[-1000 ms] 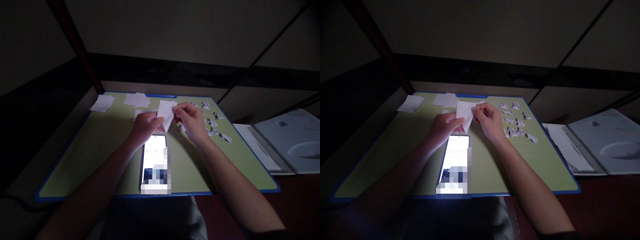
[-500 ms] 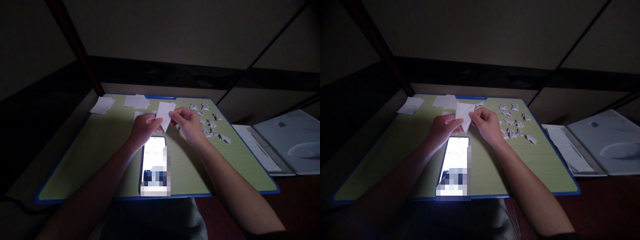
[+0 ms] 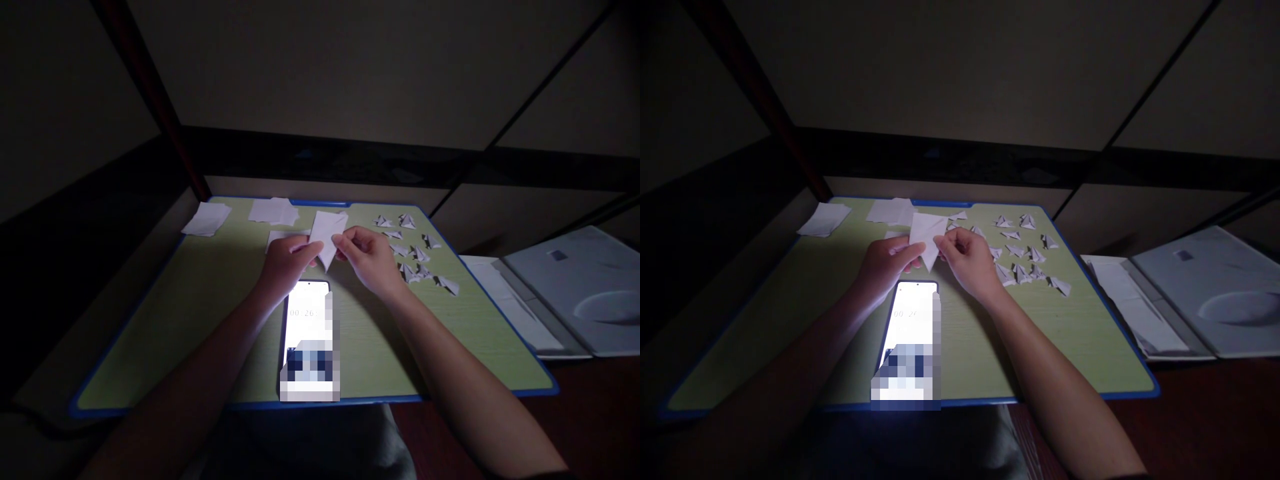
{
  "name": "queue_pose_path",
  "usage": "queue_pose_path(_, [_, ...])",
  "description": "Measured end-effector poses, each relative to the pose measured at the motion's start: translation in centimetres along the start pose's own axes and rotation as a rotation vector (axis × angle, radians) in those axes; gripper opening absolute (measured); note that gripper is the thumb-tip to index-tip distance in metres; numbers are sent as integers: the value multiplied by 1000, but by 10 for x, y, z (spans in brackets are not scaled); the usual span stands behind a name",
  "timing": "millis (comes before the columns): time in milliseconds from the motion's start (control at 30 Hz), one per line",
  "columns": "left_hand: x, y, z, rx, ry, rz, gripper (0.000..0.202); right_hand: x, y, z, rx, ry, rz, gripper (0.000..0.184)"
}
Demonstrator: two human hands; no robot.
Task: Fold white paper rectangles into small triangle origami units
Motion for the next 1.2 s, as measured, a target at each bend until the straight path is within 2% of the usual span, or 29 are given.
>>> queue_pose_path(167, [1,-4,-1,-55,32,14,26,-2,5,2,94,22,84,42])
queue_pose_path(400, [0,-3,-1,-77,31,32,26,-2,5,2,82,-9,83,40])
queue_pose_path(700, [-1,-7,-2,-117,28,85,22,3,8,6,138,-38,184,35])
queue_pose_path(1200, [-4,-8,-2,-156,13,122,24,0,11,5,174,-34,144,34])
Point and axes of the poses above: each hand's wrist, its own z-axis away from the middle knuckle, its own y-axis out of the palm, x = y × z, the point moved 4 cm from there along -z, towards the middle knuckle, and after that the axes turned 5 degrees about z, right-handed, at the moved point
